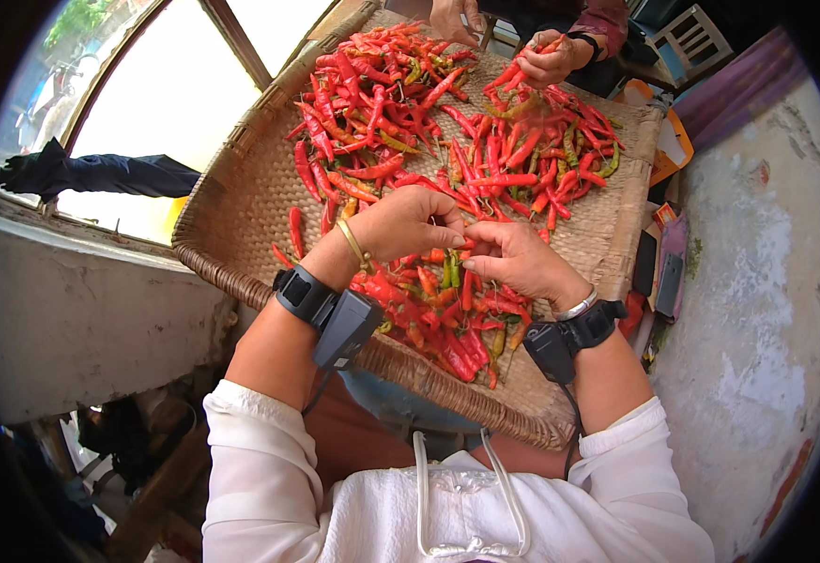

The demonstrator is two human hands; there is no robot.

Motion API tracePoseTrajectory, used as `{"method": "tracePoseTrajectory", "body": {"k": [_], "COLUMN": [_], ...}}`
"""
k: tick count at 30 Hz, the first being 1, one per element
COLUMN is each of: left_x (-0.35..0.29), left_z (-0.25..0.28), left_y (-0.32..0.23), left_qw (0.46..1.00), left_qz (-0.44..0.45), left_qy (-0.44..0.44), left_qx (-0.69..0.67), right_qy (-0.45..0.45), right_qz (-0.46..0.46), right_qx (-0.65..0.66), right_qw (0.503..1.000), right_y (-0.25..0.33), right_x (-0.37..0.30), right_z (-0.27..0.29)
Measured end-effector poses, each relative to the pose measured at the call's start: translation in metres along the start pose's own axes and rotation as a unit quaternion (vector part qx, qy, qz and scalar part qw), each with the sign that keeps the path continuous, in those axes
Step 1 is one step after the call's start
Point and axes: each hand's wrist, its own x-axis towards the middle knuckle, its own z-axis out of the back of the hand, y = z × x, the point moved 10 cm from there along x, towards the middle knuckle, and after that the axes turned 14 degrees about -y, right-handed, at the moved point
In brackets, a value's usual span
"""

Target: The recorder is picking stems off red and green chili peppers and placing them in a woven basket.

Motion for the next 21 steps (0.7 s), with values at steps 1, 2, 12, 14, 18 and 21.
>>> {"method": "tracePoseTrajectory", "body": {"k": [1,2,12,14,18,21], "left_x": [0.000,0.000,0.010,0.009,0.008,0.008], "left_z": [-0.004,-0.006,0.009,0.002,-0.008,-0.010], "left_y": [0.002,0.003,0.048,0.057,0.061,0.067], "left_qw": [0.999,0.998,0.913,0.903,0.887,0.881], "left_qz": [0.022,0.024,-0.004,0.017,0.074,0.078], "left_qy": [0.007,0.011,-0.096,-0.070,-0.020,-0.008], "left_qx": [-0.043,-0.053,0.396,0.425,0.455,0.467], "right_qy": [0.003,0.005,-0.278,-0.313,-0.145,-0.106], "right_qz": [-0.012,-0.012,-0.112,-0.123,-0.141,-0.113], "right_qx": [0.001,0.002,0.332,0.301,0.182,0.107], "right_qw": [1.000,1.000,0.894,0.892,0.962,0.982], "right_y": [-0.004,-0.004,-0.017,-0.027,-0.020,-0.013], "right_x": [0.001,0.001,0.007,0.006,0.009,0.008], "right_z": [-0.002,-0.002,0.081,0.090,0.046,0.029]}}
